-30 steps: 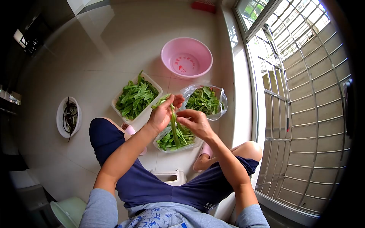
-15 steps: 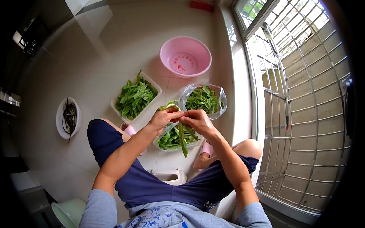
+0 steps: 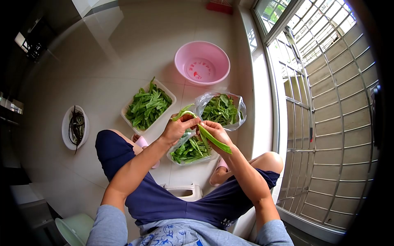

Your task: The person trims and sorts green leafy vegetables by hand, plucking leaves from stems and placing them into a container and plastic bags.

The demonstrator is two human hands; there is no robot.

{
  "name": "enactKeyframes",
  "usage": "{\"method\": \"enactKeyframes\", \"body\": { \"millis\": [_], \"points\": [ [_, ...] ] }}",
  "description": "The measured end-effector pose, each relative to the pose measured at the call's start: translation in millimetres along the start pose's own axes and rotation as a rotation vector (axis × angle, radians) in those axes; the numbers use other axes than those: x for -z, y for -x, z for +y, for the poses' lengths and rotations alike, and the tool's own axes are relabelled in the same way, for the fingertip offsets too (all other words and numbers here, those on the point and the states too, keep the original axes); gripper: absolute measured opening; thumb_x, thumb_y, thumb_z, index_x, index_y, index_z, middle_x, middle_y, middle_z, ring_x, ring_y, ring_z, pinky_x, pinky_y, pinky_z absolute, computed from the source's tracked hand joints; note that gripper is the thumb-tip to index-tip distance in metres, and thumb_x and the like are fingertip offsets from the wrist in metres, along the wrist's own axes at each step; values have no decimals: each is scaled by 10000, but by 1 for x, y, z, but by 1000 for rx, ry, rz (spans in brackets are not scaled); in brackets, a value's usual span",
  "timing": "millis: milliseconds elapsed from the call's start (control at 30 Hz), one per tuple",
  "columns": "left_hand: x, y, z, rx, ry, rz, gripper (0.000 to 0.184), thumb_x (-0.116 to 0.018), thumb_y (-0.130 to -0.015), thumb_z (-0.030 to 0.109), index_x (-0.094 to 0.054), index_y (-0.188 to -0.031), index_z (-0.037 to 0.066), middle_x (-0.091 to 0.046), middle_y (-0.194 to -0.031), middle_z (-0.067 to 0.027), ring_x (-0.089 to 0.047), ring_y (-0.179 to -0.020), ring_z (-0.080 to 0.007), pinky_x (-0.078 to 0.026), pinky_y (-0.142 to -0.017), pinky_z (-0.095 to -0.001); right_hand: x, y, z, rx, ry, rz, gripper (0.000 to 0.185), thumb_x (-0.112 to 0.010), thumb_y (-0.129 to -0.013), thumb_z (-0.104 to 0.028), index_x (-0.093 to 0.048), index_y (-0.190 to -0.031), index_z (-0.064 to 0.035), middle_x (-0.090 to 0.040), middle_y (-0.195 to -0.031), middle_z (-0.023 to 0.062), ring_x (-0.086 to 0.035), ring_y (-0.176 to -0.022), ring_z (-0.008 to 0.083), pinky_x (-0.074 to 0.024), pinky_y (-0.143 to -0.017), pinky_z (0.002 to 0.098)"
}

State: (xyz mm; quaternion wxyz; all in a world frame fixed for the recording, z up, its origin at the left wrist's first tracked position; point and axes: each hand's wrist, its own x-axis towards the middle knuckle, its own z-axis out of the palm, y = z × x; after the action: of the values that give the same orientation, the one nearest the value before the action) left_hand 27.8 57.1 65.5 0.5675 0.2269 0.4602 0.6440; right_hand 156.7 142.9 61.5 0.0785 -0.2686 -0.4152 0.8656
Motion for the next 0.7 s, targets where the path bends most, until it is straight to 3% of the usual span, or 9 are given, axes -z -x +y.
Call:
{"method": "enactKeyframes", "body": {
  "millis": [33, 100, 133, 267, 400, 467, 533, 633, 700],
  "points": [
    [-1, 1, 1, -19, 5, -1, 72, -533, -764, 81, -555, -780, 14, -535, -703, -24, -472, -649, -87, -386, -602, -207, -2, 1, -1, 6, -61, -11, 178, -490, -804, -176, -538, -788, -5, -544, -668, 20, -484, -571, 64, -388, -528, 181],
    [0, 0, -3, -13, 3, -14, 65, -530, -766, 79, -552, -773, 18, -530, -696, -20, -467, -644, -84, -383, -601, -205, -10, 6, -7, 328, 618, 167, 159, -505, -785, -135, -539, -740, 14, -534, -622, 34, -492, -553, 83, -390, -500, 212],
    [1, -1, -4, -8, 4, -25, 59, -527, -768, 76, -548, -766, 21, -524, -689, -16, -461, -639, -81, -380, -600, -202, -19, 12, -14, 422, 872, 251, 114, -527, -745, -94, -541, -712, 15, -526, -589, 73, -510, -530, 141, -393, -478, 256],
    [3, -5, -8, -28, -85, -56, 84, -529, -775, 121, -549, -740, 47, -509, -675, 17, -436, -621, -51, -349, -585, -185, -17, 10, -7, 725, 1241, 386, 63, -548, -696, -82, -546, -703, -19, -526, -627, 120, -517, -558, 263, -413, -499, 319],
    [3, -6, -8, 10, -81, -53, 84, -526, -775, 119, -548, -733, 51, -506, -675, 19, -428, -614, -50, -344, -574, -186, -15, 6, -8, 843, 1301, 431, 80, -548, -683, -103, -510, -644, -46, -511, -600, 95, -508, -586, 261, -399, -536, 336],
    [4, -6, -7, 31, -64, -37, 81, -528, -772, 120, -549, -733, 52, -507, -677, 18, -429, -614, -51, -344, -574, -184, -11, 4, -13, 940, 1616, 316, 75, -555, -658, -96, -495, -643, -54, -502, -599, 79, -505, -597, 235, -391, -568, 325],
    [3, -4, -4, 185, -52, 32, 76, -540, -763, 122, -549, -745, 49, -511, -680, 15, -436, -619, -53, -350, -578, -184, -9, 3, -15, 953, 1615, 267, 80, -558, -646, -97, -489, -640, -57, -494, -594, 74, -501, -596, 232, -387, -573, 324],
    [6, -7, -7, 181, -84, 26, 78, -553, -754, 126, -549, -763, 48, -515, -689, 10, -444, -624, -57, -359, -584, -185, -3, 1, -14, 935, 1558, 214, 56, -544, -677, -71, -504, -666, -34, -509, -600, 70, -510, -584, 192, -399, -575, 294],
    [10, -7, -8, 116, -210, 63, 79, -557, -752, 126, -546, -763, 49, -514, -693, 9, -448, -625, -60, -363, -582, -187, -1, 4, -16, 511, 852, 290, 52, -511, -728, -47, -523, -715, 2, -538, -624, 62, -508, -581, 129, -407, -569, 246]
  ]
}}
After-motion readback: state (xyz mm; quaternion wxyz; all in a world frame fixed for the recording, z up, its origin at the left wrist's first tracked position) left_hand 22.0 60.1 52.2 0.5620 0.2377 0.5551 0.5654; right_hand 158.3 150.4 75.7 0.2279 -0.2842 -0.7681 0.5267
